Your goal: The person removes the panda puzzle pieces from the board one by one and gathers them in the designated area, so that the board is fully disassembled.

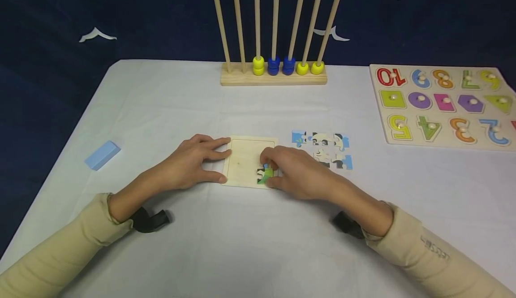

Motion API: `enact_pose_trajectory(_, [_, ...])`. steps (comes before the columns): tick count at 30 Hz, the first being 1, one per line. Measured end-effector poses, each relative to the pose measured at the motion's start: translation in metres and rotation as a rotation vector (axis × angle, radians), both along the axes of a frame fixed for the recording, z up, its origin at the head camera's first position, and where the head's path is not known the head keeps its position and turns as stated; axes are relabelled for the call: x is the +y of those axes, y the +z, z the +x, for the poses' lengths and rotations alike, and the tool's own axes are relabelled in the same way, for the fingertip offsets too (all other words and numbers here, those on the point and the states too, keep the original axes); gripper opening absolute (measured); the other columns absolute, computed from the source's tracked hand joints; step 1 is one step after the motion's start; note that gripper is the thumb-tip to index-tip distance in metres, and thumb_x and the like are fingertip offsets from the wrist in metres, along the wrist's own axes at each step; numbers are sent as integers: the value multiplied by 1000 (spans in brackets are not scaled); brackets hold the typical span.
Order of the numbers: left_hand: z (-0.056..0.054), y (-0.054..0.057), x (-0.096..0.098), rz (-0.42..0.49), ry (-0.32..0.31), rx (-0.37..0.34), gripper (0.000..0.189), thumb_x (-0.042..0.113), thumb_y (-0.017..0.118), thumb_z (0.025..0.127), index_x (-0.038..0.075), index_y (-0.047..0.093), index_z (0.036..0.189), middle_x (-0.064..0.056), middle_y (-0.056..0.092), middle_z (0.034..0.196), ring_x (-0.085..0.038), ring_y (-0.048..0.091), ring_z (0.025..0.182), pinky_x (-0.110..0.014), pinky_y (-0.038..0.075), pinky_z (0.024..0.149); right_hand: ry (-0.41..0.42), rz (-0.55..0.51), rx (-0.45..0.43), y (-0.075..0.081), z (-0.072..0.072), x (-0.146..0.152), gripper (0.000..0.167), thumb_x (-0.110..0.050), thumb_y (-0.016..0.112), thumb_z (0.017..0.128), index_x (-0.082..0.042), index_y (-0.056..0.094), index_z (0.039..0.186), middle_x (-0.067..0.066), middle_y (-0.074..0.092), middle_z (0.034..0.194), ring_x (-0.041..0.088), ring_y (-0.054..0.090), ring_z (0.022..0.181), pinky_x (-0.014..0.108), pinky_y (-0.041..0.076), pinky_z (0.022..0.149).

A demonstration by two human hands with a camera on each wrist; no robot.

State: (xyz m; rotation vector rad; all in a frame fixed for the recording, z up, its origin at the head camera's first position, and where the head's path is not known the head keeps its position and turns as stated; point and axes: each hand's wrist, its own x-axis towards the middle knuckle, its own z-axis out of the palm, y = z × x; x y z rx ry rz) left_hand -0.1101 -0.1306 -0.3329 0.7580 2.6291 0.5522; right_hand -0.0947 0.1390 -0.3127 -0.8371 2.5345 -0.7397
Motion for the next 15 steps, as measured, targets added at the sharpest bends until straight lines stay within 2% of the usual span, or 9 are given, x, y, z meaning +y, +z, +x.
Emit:
enact_pose_trajectory(4, [0,0,0,0,-2,-1,65,40,78,84,15,57,140,1,36,156,-29,35,135,-55,27,107,3,39,-37,-2,2,-3,33,-9,78,84,-9,66,115,-3,55,88,17,51,84,35,42,74])
enact_pose_trajectory(7, [0,1,0,-1,-2,-1,65,40,78,84,14,56,140,1,36,156,-29,35,135,-55,27,107,-2,64,-25,-3,2,-4,37,-8,78,84,-6,66,119,-2,56,89,17,51,84,35,43,74])
enact_pose_trajectory(11, [0,1,0,-3,0,1,65,40,78,84,14,56,140,1,36,156,-29,35,135,-54,27,107,-10,85,-14,-4,1,-6,42,-17,79,84,-4,67,122,-1,58,93,17,52,84,34,44,73])
enact_pose_trajectory(15, [0,1,0,-3,-1,0,65,40,78,84,15,57,140,1,36,156,-29,36,135,-54,27,107,6,126,-22,-5,0,-8,51,-27,84,80,-6,68,123,-2,57,98,16,51,82,32,44,70])
